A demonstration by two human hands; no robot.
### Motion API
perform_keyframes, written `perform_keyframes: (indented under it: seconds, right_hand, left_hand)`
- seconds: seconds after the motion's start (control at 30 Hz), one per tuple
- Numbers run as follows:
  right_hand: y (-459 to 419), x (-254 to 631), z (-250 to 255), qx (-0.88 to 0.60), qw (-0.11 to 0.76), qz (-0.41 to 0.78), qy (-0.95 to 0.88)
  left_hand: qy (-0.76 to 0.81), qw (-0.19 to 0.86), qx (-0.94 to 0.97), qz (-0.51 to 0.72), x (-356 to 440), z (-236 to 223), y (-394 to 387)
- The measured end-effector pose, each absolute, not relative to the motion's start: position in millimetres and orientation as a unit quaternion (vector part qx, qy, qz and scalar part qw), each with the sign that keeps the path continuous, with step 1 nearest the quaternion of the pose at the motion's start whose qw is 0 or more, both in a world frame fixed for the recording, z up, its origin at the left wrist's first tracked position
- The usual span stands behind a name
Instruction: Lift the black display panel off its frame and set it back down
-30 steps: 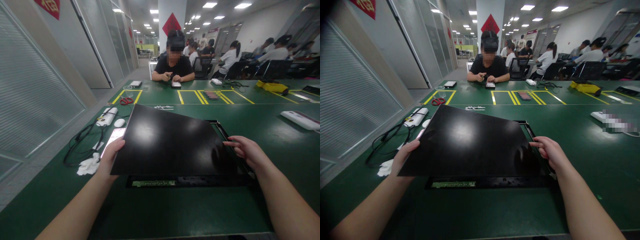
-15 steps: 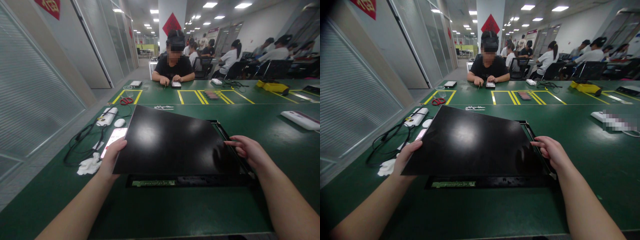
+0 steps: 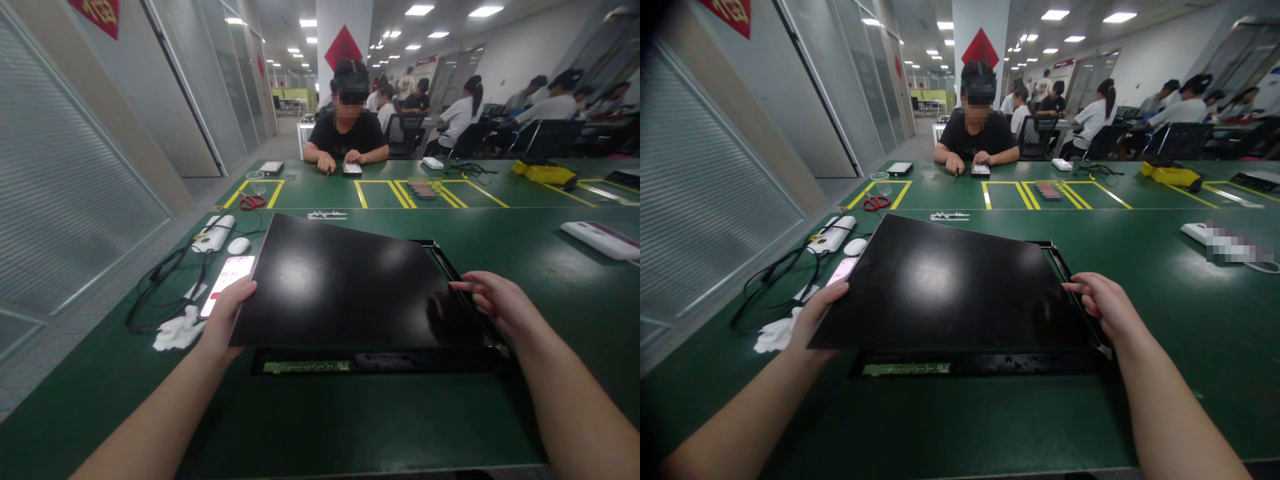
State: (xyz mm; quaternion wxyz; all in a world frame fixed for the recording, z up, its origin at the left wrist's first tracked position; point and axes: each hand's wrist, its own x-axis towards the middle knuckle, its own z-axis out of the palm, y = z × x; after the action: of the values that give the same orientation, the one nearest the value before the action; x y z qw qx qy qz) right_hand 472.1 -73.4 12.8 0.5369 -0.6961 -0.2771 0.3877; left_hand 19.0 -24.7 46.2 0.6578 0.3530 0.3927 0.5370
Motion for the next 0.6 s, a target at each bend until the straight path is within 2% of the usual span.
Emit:
perform_keyframes:
  seconds: [0.6]
  right_hand:
    - [-72.9, 476.4, 10.4, -0.695, 0.538, 0.390, -0.277]
  left_hand:
    - [0.392, 0.657, 0.366, 0.530, 18.6, 43.6, -23.3]
